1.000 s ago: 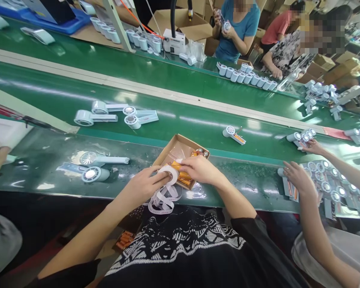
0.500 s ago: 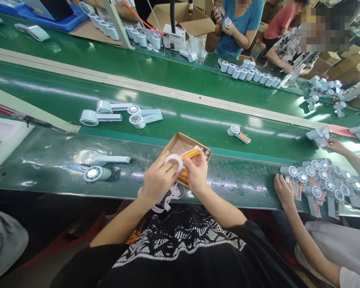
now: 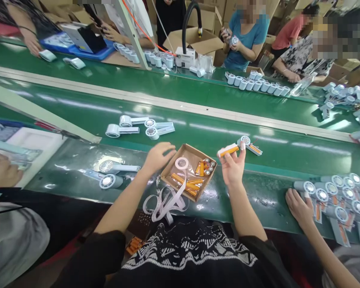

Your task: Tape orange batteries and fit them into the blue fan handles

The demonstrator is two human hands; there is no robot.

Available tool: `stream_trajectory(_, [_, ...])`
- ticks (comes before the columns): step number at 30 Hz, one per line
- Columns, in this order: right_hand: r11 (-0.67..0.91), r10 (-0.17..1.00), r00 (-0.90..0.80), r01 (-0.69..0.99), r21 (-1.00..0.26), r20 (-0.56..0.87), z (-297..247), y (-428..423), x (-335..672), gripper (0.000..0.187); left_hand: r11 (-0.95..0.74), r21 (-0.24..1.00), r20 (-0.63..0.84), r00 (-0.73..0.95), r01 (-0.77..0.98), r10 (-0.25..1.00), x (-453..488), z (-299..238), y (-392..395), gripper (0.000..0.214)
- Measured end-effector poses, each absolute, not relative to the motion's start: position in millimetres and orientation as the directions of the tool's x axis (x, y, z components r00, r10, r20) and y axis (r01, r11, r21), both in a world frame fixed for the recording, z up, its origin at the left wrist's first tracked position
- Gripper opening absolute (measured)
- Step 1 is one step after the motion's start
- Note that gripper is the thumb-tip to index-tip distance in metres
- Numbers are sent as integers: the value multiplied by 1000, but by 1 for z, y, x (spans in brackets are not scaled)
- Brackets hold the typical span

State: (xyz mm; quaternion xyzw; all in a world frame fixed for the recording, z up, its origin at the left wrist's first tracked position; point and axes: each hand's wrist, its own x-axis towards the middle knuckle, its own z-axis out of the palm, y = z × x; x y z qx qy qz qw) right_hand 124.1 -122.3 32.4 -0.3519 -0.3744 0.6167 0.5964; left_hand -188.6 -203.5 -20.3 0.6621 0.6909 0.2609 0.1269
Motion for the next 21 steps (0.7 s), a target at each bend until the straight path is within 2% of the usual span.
stream_trajectory(2, [-62, 998, -56, -462, -885, -41, 21, -132, 129, 68, 177, 406, 193, -273, 897, 942, -217, -22, -173, 36])
stream_trajectory(3, [-74, 997, -50, -456, -887, -58, 16, -133, 133, 65, 241, 325, 173, -308, 915, 936, -229, -23, -161, 35])
stream_trajectory(5, [-83, 997, -27, -450, -889, -79, 6, -132, 144, 61, 290, 194, 101, -313, 937, 944, -248, -26, -146, 34])
stream_trajectory(7, [-90, 995, -6, -448, -890, -98, -3, -129, 159, 60, 269, 136, 44, -277, 953, 960, -255, -29, -140, 34])
stream_trajectory(12, [-62, 994, 54, -421, -905, -93, -17, -116, 179, 50, 57, 127, 24, -61, 990, 998, -229, -30, -123, 39])
stream_trajectory(15, [-23, 998, 50, -365, -931, -44, -15, -89, 162, 54, -122, 150, 1, 123, 981, 992, -195, -32, -86, 40])
stream_trajectory(18, [38, 999, 31, -212, -977, 33, -13, -50, 134, 57, -208, 173, -70, 222, 963, 972, -167, -36, -43, 37])
stream_trajectory(21, [55, 996, -71, -14, -998, 56, -17, -17, 113, 52, -195, 192, -163, 228, 962, 960, -157, -40, -15, 24])
